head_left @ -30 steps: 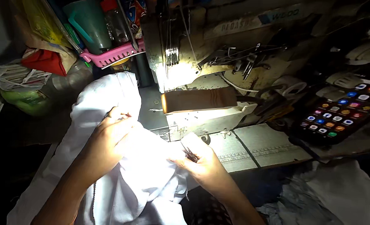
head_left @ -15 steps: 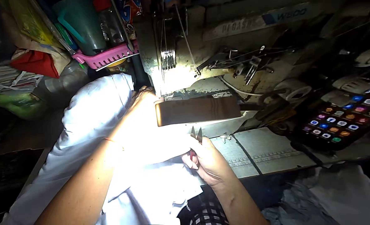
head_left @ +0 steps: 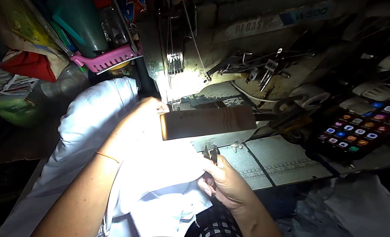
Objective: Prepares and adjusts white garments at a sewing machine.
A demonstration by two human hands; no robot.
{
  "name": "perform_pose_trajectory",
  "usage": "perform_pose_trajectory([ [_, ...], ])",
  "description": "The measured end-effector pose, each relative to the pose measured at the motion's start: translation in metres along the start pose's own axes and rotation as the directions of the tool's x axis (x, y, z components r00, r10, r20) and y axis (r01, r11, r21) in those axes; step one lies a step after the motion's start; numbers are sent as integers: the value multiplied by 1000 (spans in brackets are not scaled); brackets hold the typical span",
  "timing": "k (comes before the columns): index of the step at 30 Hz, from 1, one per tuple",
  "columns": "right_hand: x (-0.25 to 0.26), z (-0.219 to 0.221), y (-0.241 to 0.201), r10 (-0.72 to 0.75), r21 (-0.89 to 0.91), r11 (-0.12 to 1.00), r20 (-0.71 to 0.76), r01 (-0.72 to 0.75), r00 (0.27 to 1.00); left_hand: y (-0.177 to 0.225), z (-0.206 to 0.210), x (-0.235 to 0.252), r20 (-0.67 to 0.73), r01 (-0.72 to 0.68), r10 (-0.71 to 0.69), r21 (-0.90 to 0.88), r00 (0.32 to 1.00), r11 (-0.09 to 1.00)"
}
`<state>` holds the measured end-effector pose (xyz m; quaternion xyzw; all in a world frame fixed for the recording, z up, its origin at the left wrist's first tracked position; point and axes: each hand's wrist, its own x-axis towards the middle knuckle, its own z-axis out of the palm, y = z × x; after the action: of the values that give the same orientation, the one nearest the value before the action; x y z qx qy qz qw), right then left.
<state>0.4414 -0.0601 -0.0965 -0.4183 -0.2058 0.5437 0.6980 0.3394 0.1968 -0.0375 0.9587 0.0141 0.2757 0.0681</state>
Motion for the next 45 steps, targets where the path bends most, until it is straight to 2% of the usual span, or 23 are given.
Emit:
perform_pose_trajectory([
  [1, 3, 0, 0, -9, 5, 1000, -2, 9, 1000, -26, 21, -2, 28, 45, -45, 2, 999, 999],
  [2, 6, 2, -1, -21, 6, 1000, -16, 21, 1000, -34, 33, -1, 99, 204, -207, 35, 973, 978],
  [4, 12, 11, -4, -36, -8, 999, -68, 35, 997, -30, 45, 1, 124, 466, -472, 78, 873, 882],
  [7, 16, 21, -4, -49, -104, 994, -69, 42, 996, -29, 52, 14, 94, 607, -607, 32, 789, 794],
  [9, 19, 23, 0, -50, -165, 985, -53, 41, 997, -31, 52, 27, 122, 655, -662, 94, 739, 749],
  [11, 20, 21, 3, -79, -264, 963, -62, 60, 995, -29, 51, 24, 89, 601, -612, 127, 786, 789],
  [14, 14, 9, 0, -242, -486, 855, -70, 179, 968, -26, 34, 3, -30, 330, -331, 183, 943, 926],
  [16, 8, 0, -4, -448, -608, 726, -63, 321, 892, -12, -4, -19, -142, 237, -213, 176, 967, 956],
  [17, 6, -3, -6, -551, -669, 636, -45, 385, 833, 5, -35, -34, -157, 289, -262, 182, 952, 940],
  [20, 5, -1, -12, -696, -820, 345, 103, 457, 710, 41, -108, -99, -213, 592, -554, 216, 805, 777],
  [22, 9, 8, -12, -668, -897, 188, 182, 399, 722, 35, -123, -155, -225, 783, -750, 183, 622, 594],
  [24, 12, 19, -7, -618, -915, 139, 219, 379, 755, 26, -113, -198, -197, 902, -881, 70, 430, 425],
  [25, 14, 22, -4, -588, -892, 198, 223, 406, 777, 26, -102, -204, -191, 934, -919, -33, 344, 356],
  [27, 12, 23, -3, -501, -736, 496, 190, 460, 844, 37, -88, -191, -188, 931, -959, -258, 212, 257],
  [29, 3, 23, -8, -315, -405, 851, 119, 335, 942, 59, -84, -158, -257, 870, -959, -436, 123, 229],
  [30, -2, 21, -10, -210, -238, 944, 100, 228, 973, 70, -81, -141, -289, 836, -955, -507, 65, 210],
  [32, -8, 16, -9, -101, -73, 992, 57, 105, 993, 79, -72, -117, -306, 768, -951, -621, -51, 158],
  [34, -12, 12, -6, -56, -64, 996, 62, 60, 997, 70, -59, -116, -296, 763, -950, -635, -98, 119],
  [37, -15, 11, -3, -69, -83, 994, 43, 73, 997, 57, -54, -126, -317, 842, -947, -525, -56, 126],
  [39, -17, 12, -4, -80, -115, 990, 19, 82, 997, 57, -59, -133, -378, 880, -926, -430, 28, 203],
  [42, -17, 16, -4, -110, -196, 975, 10, 110, 994, 79, -59, -143, -543, 843, -789, -246, 289, 478],
  [44, -17, 22, -5, -157, -271, 950, 11, 154, 988, 112, -53, -136, -553, 778, -675, -76, 488, 624],
  [45, -17, 25, -4, -186, -307, 934, 15, 181, 983, 131, -46, -132, -503, 739, -634, 15, 587, 673],
])
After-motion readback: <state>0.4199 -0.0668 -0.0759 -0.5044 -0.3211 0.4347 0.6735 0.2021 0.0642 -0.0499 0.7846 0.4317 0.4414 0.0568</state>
